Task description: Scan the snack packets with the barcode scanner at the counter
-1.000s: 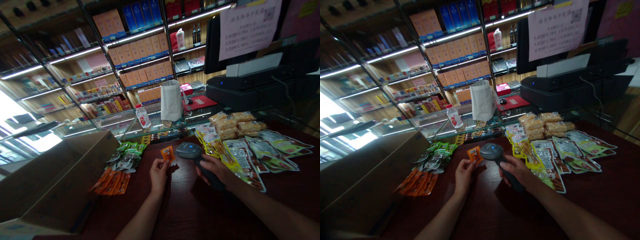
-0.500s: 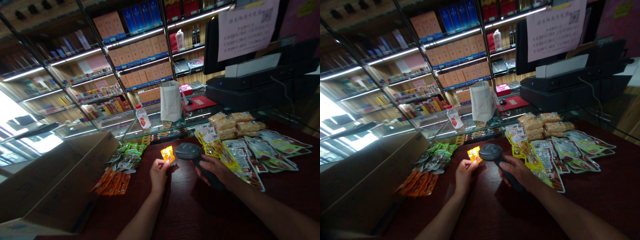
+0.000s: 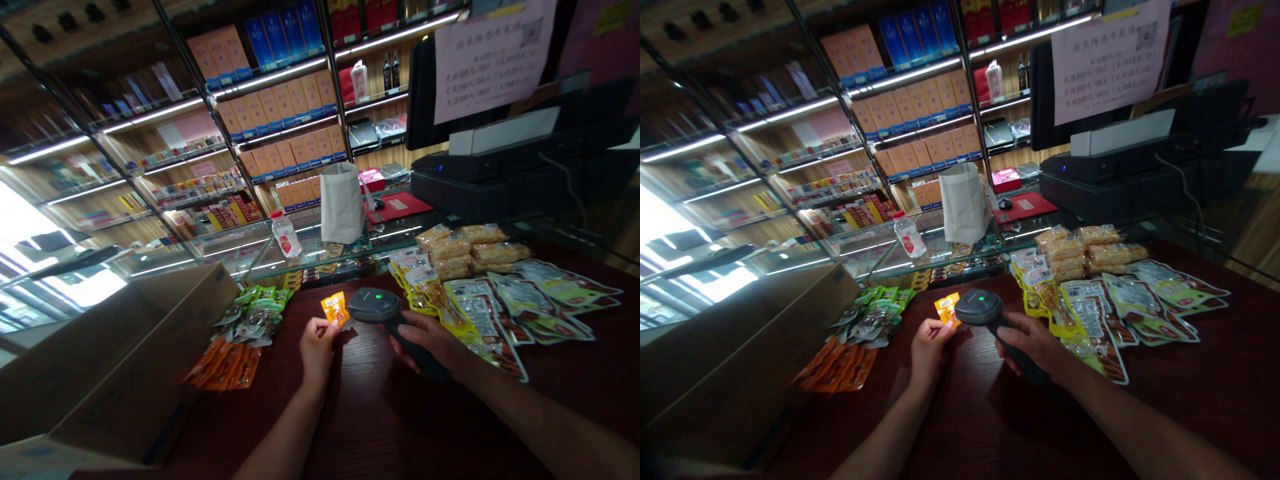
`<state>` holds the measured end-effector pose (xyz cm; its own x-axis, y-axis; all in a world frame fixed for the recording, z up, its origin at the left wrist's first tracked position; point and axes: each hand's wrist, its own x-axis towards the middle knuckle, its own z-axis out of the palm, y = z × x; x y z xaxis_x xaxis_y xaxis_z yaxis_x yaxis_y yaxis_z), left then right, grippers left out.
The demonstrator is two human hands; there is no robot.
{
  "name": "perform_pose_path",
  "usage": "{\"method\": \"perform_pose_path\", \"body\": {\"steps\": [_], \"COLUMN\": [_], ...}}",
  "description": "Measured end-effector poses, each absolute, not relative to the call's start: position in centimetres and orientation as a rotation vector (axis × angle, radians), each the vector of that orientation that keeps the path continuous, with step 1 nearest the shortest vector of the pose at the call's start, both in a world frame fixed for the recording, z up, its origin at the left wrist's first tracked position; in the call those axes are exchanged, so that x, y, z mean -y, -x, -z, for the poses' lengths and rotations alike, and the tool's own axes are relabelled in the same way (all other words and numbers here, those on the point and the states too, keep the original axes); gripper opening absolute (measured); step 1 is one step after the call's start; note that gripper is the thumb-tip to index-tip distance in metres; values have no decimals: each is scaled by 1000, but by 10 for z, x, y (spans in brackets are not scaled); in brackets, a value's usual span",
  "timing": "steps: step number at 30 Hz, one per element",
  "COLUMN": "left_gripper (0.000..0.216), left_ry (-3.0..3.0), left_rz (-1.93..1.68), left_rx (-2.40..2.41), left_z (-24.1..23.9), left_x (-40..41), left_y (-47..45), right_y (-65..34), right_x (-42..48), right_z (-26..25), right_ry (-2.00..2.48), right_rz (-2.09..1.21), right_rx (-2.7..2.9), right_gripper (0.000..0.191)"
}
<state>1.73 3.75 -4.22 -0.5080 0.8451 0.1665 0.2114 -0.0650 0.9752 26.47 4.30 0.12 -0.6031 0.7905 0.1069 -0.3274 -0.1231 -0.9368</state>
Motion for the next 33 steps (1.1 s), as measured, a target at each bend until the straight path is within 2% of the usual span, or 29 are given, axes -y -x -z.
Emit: {"method": "perform_pose_path", "body": {"steps": [11,18,23,28,33], "left_gripper": [35,40,32,9,22], "left_ry": [-843,-697,-573,-414,-273], "left_rz": [-1729,-1725,-1739,-2002,-2105], "left_rx": [-1456,-1397,-1360,-1532,-1552], "left_z": [33,12,-7,-39,-72], "left_x": [-33,3,56,92,98], "left_y": [-28,-23,15,74,113], "right_y": [-266,-272,-272,-271,-270], "right_x": [-42,-44,-45,-44,-41], "right_z": [1,4,5,4,2], "right_ry": [576,572,588,605,604], "right_rz": [-1807,-1796,-1784,-1798,-1803], "right_rx": [1381,1368,1319,1323,1348], "right_gripper": [38,34,35,37,36]}}
